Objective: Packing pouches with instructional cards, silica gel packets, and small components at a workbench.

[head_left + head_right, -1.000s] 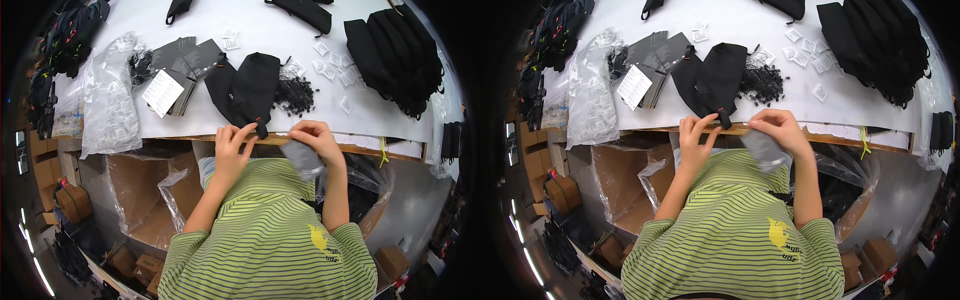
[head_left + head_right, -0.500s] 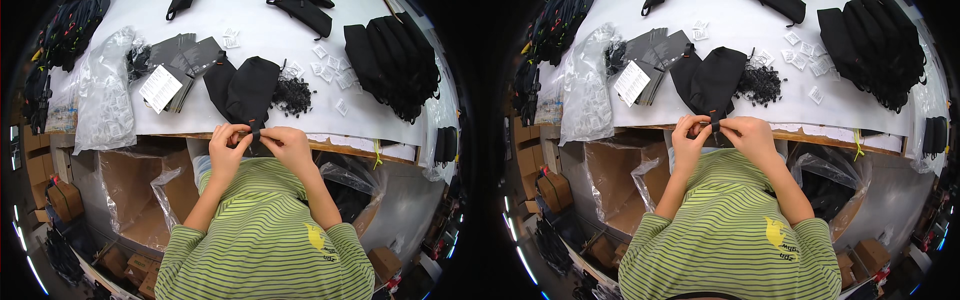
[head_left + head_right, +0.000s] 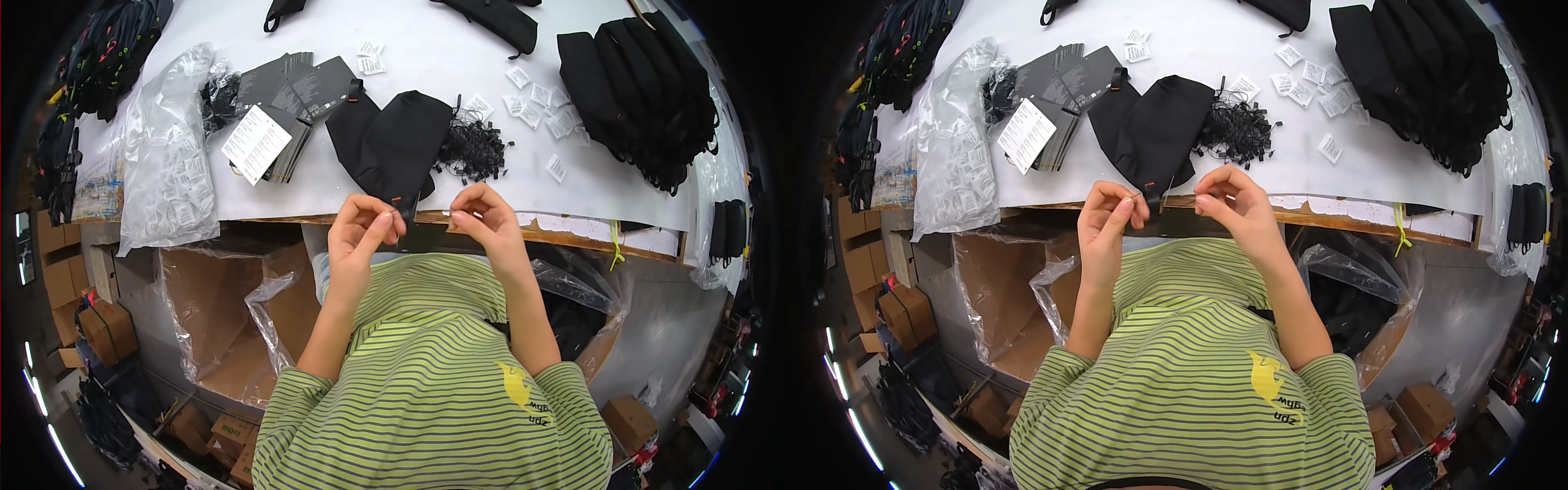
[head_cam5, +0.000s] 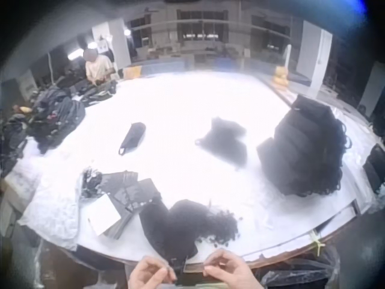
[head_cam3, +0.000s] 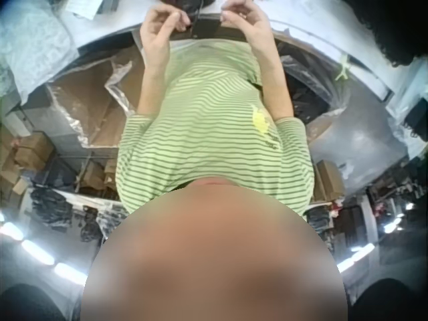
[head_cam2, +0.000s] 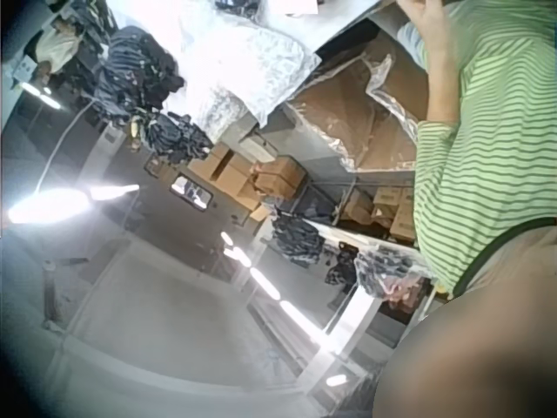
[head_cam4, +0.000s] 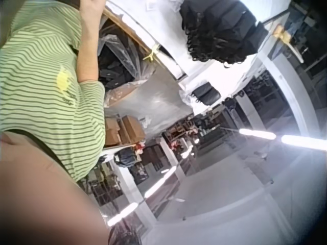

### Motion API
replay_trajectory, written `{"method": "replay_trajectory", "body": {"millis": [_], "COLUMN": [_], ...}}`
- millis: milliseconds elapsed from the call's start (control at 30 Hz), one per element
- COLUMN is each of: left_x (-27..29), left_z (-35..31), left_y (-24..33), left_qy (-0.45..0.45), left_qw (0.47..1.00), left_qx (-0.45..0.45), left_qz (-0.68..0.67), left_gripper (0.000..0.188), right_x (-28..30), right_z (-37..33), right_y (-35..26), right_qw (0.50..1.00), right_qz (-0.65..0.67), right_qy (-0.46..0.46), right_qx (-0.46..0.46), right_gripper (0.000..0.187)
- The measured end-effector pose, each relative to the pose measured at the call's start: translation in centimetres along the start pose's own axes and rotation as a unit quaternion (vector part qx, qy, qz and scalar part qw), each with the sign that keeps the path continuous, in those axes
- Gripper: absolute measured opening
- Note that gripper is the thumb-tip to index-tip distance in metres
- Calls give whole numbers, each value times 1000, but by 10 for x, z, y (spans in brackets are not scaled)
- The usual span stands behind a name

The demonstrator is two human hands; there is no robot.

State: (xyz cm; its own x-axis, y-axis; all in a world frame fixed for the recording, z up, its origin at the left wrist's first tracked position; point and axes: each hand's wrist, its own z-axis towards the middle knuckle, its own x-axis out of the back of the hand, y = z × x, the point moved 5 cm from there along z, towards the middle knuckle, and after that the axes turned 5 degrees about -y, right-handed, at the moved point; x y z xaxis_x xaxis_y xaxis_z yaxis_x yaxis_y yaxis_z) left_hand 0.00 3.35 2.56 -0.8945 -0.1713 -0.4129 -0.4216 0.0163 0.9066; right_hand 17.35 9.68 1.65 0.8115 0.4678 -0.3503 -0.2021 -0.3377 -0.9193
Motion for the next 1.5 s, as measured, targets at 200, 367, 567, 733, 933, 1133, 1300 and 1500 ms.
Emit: {"method": "replay_trajectory", "body": {"millis": [200,367,567,733,933,1133,1300,1500], "left_x": [-13,-20,-29,-30,-32,-28,-31,-59], "left_z": [-5,-5,-5,-5,-6,2,0,-2], "left_y": [4,7,14,14,16,21,19,25], "left_qy": [4,3,-56,-57,-70,-100,-144,-262], "left_qw": [993,986,964,961,952,936,930,874], "left_qx": [37,22,1,-3,-11,-23,-70,-128], "left_qz": [115,166,260,271,297,337,331,389], "left_gripper": [6,7,6,5,4,11,10,10], "right_x": [-10,-13,-21,-17,-18,-13,-7,39], "right_z": [-7,-9,-10,-11,-12,-13,-9,46], "right_y": [-14,-6,-1,2,0,-4,-6,30], "right_qw": [999,999,998,996,999,997,995,990], "right_qz": [48,35,61,76,26,-37,1,-119], "right_qy": [8,25,6,-3,12,-49,-85,19], "right_qx": [-21,-25,-34,-45,-26,-47,-58,-72], "right_gripper": [10,10,12,12,11,11,8,26]}}
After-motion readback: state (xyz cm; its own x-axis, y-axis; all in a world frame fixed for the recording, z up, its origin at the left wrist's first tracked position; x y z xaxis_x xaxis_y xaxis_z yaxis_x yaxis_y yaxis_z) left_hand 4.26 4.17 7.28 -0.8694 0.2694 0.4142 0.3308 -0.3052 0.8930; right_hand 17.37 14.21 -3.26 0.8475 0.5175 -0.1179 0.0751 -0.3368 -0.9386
